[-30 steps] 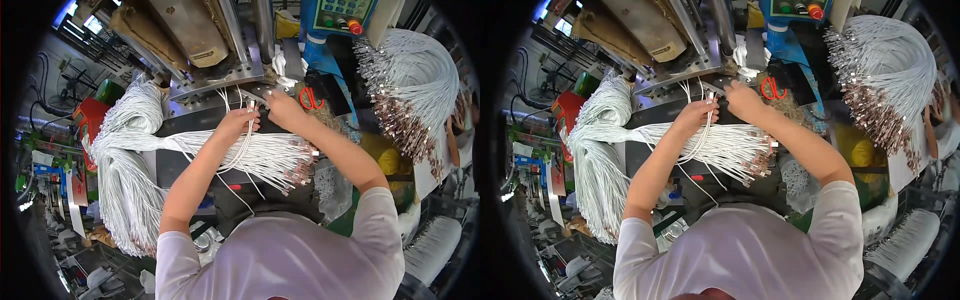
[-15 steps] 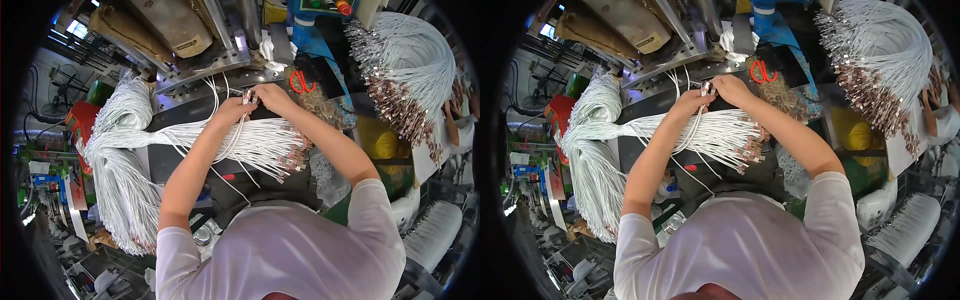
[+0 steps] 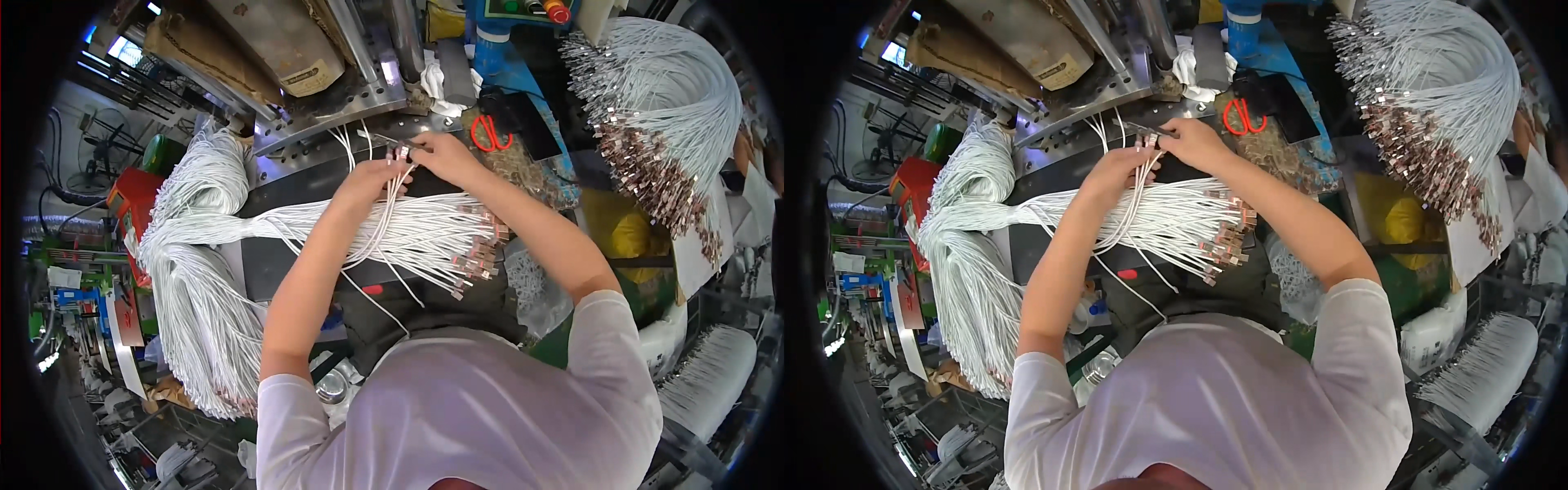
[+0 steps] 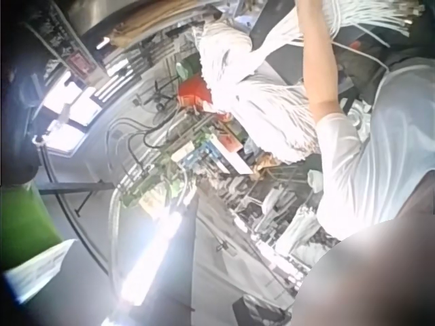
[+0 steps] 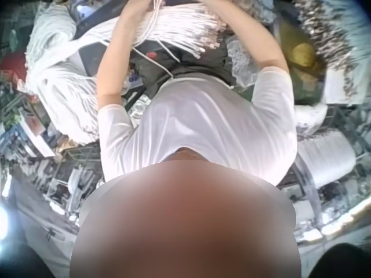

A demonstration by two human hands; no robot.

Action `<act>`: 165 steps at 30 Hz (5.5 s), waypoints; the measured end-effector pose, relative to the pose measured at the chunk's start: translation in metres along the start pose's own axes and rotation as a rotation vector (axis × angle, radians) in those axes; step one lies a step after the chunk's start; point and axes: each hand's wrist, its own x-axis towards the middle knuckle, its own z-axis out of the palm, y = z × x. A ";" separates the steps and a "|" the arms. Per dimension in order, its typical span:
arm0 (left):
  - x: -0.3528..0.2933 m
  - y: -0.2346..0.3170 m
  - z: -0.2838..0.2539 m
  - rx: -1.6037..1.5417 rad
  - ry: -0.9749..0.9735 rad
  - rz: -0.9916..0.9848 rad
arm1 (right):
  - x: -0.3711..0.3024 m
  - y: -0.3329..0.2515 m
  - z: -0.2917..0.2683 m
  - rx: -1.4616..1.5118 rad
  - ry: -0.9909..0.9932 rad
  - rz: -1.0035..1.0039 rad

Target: The person organizes bundles of electrical wires by hand, then feeds them into a processing machine at a workstation.

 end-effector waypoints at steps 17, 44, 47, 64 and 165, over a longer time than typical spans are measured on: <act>0.000 -0.002 -0.006 0.189 0.022 -0.003 | -0.005 -0.005 -0.016 0.003 -0.142 0.061; 0.003 0.015 -0.024 0.217 -0.049 -0.221 | -0.011 -0.007 -0.040 0.101 -0.322 0.097; 0.000 0.018 -0.014 0.233 -0.062 -0.217 | -0.015 -0.019 -0.043 0.012 -0.330 0.123; 0.071 0.048 -0.066 1.532 0.638 0.500 | 0.179 0.012 0.033 -0.358 0.462 -0.690; -0.203 -0.253 -0.074 -0.837 0.707 0.200 | -0.309 0.045 0.057 0.125 0.102 0.412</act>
